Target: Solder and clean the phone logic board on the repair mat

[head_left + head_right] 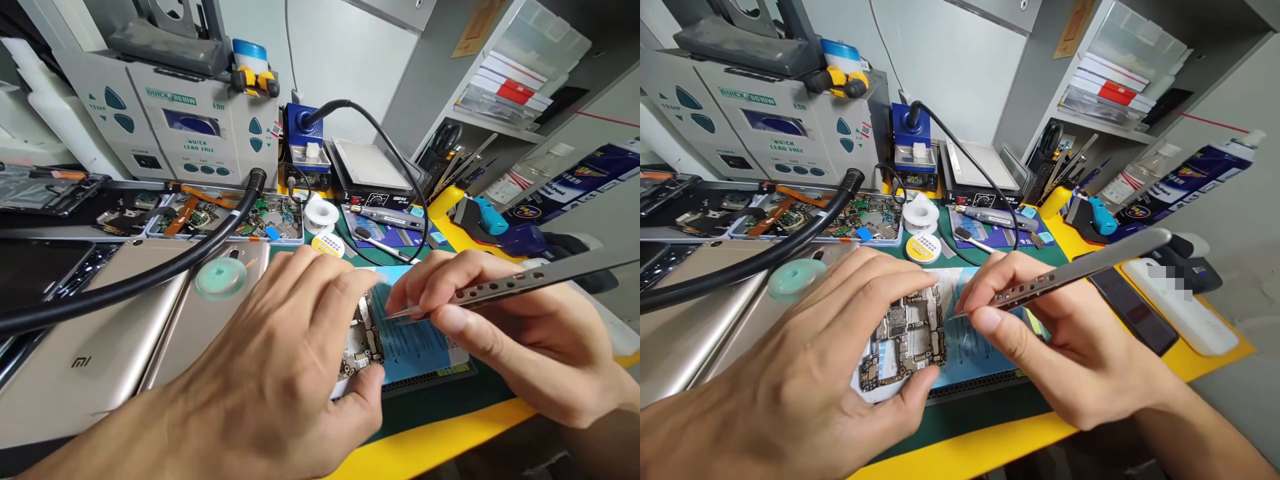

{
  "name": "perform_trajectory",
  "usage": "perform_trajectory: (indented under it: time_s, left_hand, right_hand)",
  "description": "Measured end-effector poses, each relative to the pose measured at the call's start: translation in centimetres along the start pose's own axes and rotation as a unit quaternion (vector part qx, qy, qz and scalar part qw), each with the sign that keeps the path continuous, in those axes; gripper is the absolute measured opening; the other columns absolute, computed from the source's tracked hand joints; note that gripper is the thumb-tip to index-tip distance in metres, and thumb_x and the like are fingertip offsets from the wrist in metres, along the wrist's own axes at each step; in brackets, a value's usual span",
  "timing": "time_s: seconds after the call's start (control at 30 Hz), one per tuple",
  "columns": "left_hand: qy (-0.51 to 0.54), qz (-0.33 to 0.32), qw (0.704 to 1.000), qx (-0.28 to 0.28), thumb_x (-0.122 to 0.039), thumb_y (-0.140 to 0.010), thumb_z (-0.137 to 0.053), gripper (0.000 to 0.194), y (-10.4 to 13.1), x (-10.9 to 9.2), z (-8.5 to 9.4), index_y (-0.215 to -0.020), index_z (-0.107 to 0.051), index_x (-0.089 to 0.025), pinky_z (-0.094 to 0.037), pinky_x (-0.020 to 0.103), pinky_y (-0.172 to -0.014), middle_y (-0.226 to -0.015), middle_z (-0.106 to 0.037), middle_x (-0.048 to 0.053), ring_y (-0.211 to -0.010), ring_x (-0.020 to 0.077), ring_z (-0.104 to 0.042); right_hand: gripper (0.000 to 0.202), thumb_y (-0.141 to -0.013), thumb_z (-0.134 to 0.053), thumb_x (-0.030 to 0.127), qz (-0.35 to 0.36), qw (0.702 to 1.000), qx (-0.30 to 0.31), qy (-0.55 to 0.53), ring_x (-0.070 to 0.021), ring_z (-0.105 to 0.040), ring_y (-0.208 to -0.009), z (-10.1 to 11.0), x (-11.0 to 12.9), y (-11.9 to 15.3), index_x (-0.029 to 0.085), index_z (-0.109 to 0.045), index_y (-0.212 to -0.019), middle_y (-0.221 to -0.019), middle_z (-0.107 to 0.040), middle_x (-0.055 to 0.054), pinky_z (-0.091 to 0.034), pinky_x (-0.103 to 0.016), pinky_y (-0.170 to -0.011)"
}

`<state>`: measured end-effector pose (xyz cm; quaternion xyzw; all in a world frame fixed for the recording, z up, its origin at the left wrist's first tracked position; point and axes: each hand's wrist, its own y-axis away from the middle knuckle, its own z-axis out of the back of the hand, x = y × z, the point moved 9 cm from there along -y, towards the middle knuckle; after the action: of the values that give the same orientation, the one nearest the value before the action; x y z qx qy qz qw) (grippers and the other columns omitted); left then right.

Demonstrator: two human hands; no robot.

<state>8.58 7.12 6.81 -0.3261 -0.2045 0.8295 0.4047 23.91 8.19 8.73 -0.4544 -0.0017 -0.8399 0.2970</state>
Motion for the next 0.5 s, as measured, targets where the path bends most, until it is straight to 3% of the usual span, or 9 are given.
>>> perform_trajectory:
  time_s: [0.5]
  left_hand:
    - [0.004, -0.003, 1.000, 0.011, -0.021, -0.084, -0.072, 0.044, -0.47, 0.05, -0.16, -0.126, -0.059, -0.013, -0.048, 0.044, -0.091, -0.111, -0.065, 0.007, -0.103, 0.0254, -0.057]
  right_hand:
    - [0.012, -0.102, -0.060, 0.019, 0.022, 1.000, 0.007, -0.009, -0.0224, -0.068, -0.093, -1.06, -0.13, -0.10, 0.027, -0.069, -0.106, -0.092, -0.068, -0.002, -0.058, -0.042, -0.083]
